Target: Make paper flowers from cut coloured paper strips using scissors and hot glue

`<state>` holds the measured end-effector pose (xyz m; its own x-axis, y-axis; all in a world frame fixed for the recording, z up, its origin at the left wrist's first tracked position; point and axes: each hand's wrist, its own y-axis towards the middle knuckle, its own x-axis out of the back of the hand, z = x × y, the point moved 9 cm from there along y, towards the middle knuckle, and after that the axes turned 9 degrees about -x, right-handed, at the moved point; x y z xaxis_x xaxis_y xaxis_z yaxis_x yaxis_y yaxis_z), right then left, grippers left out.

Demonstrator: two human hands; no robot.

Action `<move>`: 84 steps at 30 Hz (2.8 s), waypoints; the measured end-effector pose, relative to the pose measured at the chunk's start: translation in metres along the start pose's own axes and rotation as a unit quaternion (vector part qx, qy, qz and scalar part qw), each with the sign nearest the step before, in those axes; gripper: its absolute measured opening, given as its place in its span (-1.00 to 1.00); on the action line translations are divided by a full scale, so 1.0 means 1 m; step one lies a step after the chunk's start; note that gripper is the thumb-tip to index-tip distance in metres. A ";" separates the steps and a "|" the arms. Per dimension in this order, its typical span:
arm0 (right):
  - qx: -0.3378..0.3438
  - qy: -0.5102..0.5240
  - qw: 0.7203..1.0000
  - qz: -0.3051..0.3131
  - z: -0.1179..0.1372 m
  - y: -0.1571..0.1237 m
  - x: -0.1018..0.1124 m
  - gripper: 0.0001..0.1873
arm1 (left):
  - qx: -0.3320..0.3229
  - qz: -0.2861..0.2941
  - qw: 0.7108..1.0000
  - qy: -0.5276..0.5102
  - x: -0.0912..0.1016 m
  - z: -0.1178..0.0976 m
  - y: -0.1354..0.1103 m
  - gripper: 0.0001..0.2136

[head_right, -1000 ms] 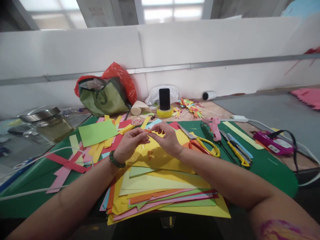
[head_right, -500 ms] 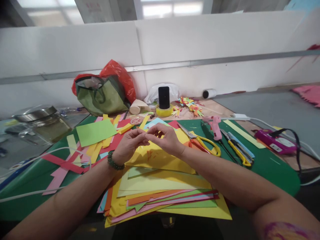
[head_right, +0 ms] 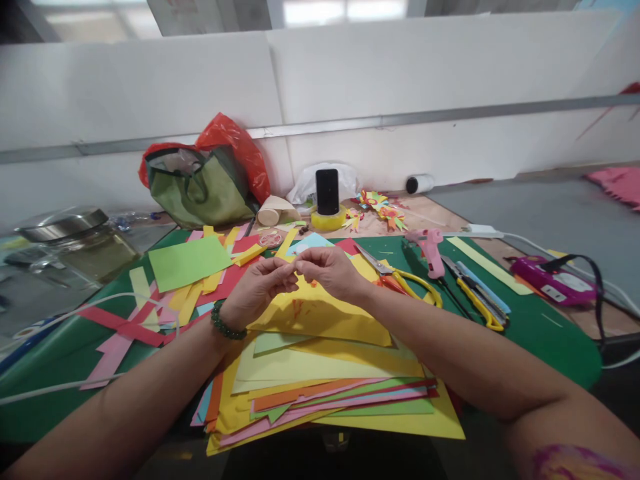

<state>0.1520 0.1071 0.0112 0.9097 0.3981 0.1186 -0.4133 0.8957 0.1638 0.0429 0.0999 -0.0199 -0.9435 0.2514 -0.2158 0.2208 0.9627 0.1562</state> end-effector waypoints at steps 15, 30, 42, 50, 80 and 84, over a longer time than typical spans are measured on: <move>0.001 -0.027 0.999 -0.025 -0.001 -0.001 0.001 -0.67 | -0.032 0.002 0.997 0.065 0.001 -0.006 -0.002 -0.65; 0.057 -0.072 0.996 -0.004 0.009 -0.002 -0.002 -0.76 | -0.019 -0.014 0.999 0.040 0.006 -0.003 0.000 -0.62; 0.146 -0.247 0.955 -0.070 0.022 -0.012 -0.004 -0.81 | -0.009 -0.020 0.998 0.055 0.005 -0.002 -0.001 -0.61; 0.170 -0.268 0.941 -0.121 0.022 -0.013 0.002 -0.86 | -0.009 -0.022 0.999 0.041 0.004 -0.002 -0.002 -0.61; -0.098 -0.540 0.836 -0.002 -0.041 0.009 0.007 -0.84 | 0.028 -0.099 0.994 0.044 0.027 0.003 0.005 -0.72; -0.085 -0.489 0.868 -0.024 -0.032 0.010 0.012 -0.78 | 0.041 -0.081 0.994 0.063 0.024 0.008 0.004 -0.76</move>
<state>0.1604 0.1275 -0.0170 0.4222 0.0761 0.9033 -0.2883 0.9560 0.0542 0.0227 0.1109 -0.0318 -0.9907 0.0821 -0.1085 0.0771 0.9958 0.0496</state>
